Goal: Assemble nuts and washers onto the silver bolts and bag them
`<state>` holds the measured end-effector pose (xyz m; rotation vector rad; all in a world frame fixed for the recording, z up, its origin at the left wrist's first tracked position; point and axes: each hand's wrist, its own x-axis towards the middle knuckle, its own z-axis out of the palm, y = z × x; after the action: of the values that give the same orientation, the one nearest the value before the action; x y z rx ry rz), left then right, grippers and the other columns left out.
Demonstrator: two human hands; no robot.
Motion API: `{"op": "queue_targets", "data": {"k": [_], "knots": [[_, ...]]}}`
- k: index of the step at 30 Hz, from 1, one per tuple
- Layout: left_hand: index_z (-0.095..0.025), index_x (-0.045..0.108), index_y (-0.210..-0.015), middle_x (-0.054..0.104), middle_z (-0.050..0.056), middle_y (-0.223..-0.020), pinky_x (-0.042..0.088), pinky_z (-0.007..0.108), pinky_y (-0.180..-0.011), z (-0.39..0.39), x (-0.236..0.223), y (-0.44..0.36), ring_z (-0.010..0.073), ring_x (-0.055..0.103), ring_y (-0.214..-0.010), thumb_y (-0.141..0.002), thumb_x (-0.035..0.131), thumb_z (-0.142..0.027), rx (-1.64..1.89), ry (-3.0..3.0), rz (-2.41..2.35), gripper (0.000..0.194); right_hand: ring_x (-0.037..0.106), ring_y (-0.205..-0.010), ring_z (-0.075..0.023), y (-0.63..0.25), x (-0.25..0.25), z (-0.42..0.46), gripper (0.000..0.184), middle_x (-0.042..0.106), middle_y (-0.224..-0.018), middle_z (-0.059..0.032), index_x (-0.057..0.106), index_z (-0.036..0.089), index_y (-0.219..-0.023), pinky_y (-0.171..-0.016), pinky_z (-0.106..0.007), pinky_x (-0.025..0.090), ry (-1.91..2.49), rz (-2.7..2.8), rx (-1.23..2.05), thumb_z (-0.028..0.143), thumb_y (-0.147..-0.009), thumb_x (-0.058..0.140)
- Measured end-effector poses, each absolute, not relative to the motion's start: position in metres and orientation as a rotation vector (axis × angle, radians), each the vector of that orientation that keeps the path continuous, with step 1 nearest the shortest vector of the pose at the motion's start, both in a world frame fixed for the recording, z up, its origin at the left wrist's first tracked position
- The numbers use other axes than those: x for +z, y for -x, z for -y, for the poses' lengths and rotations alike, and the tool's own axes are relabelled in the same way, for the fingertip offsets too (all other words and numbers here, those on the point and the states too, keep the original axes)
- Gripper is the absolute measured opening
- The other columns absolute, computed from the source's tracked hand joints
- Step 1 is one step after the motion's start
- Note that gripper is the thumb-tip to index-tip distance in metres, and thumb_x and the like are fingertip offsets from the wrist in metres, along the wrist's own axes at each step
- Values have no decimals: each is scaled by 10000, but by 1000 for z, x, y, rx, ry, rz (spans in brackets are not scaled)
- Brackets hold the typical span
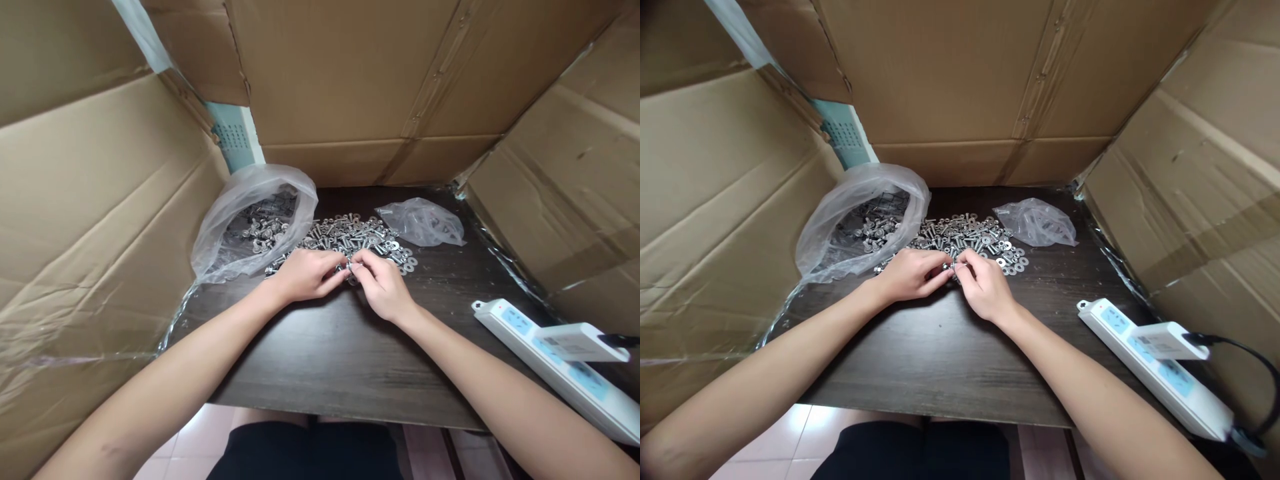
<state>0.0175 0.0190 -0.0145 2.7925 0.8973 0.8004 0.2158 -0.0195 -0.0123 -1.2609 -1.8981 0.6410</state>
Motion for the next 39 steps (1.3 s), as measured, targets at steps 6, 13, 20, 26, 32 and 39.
{"op": "queue_targets", "data": {"k": [6, 13, 20, 26, 32, 39], "knots": [[-186, 650, -914, 679, 8, -703, 365, 264, -550, -18, -13, -18, 148, 631, -613, -1025, 448, -403, 787, -2793, -882, 317, 477, -550, -146, -215, -14, 19, 146, 552, -637, 22, 528, 215, -808, -576, -280, 356, 1253, 1917, 610, 274, -933, 482], [-183, 653, -914, 695, 19, -725, 364, 263, -557, -19, -14, -17, 156, 639, -629, -1033, 439, -408, 800, -2802, -877, 332, 488, -567, -151, -215, -13, 20, 188, 544, -638, 20, 525, 217, -796, -589, -281, 358, 1245, 1916, 607, 293, -958, 468], [-183, 649, -926, 703, 18, -739, 368, 261, -564, -19, -13, -17, 153, 651, -643, -1026, 456, -386, 793, -2786, -891, 297, 513, -585, -155, -215, -13, 20, 214, 573, -655, 13, 538, 214, -808, -607, -282, 371, 1269, 1909, 619, 313, -979, 456], [-182, 634, -877, 695, 19, -737, 357, 265, -564, -18, -12, -17, 155, 640, -643, -1026, 462, -389, 789, -2768, -893, 308, 500, -568, -154, -214, -13, 20, 113, 572, -665, 14, 539, 213, -861, -582, -281, 372, 1249, 1919, 592, 270, -938, 480], [-186, 617, -859, 687, 24, -738, 371, 272, -566, -18, -12, -17, 161, 642, -652, -1024, 459, -373, 753, -2757, -908, 295, 500, -564, -153, -214, -12, 20, 111, 567, -663, 16, 549, 213, -879, -578, -280, 376, 1243, 1928, 606, 277, -942, 482], [-185, 622, -887, 692, 22, -756, 375, 265, -574, -19, -12, -16, 157, 646, -664, -1022, 461, -378, 757, -2748, -908, 285, 508, -570, -156, -214, -11, 21, 226, 570, -638, 14, 542, 217, -804, -587, -282, 372, 1267, 1913, 628, 322, -983, 453]]}}
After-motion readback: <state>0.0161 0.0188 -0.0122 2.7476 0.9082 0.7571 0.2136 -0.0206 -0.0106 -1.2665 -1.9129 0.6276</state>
